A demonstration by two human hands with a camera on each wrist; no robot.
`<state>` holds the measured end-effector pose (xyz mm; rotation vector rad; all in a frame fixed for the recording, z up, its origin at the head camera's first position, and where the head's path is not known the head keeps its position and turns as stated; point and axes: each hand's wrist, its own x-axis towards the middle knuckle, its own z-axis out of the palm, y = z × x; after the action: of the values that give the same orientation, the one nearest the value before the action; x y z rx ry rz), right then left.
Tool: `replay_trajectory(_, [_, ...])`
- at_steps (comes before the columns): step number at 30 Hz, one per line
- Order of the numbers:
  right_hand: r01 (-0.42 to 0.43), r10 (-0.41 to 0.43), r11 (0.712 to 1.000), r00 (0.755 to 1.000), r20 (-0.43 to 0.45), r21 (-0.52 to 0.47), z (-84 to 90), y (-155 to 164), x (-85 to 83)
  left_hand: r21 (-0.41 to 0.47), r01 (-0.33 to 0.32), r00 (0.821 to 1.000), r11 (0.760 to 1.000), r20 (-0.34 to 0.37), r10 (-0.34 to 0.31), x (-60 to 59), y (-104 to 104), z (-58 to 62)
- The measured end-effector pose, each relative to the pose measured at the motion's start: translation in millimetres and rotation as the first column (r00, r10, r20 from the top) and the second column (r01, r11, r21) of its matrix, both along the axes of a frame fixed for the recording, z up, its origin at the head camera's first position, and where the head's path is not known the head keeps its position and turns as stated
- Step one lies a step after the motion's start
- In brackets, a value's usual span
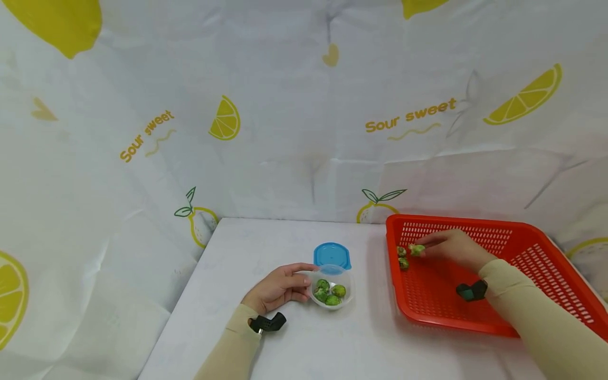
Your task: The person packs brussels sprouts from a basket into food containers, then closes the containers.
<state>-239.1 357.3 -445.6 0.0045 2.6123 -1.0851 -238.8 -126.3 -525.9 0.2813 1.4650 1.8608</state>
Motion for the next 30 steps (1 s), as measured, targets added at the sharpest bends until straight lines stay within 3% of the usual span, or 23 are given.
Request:
replay_trajectory(13, [0.016,-0.015,0.999,1.000,0.027,-0.037,22.8,10,9.2,-0.005,-0.002,1.000,1.000,-0.013,0.002,0.2,1,3.2])
replay_trajectory(30, [0.020,-0.019,0.999,1.000,0.023,-0.037,24.7,17,20.3,-0.011,0.001,1.000,1.000,-0.006,-0.001,0.8,0,0.8])
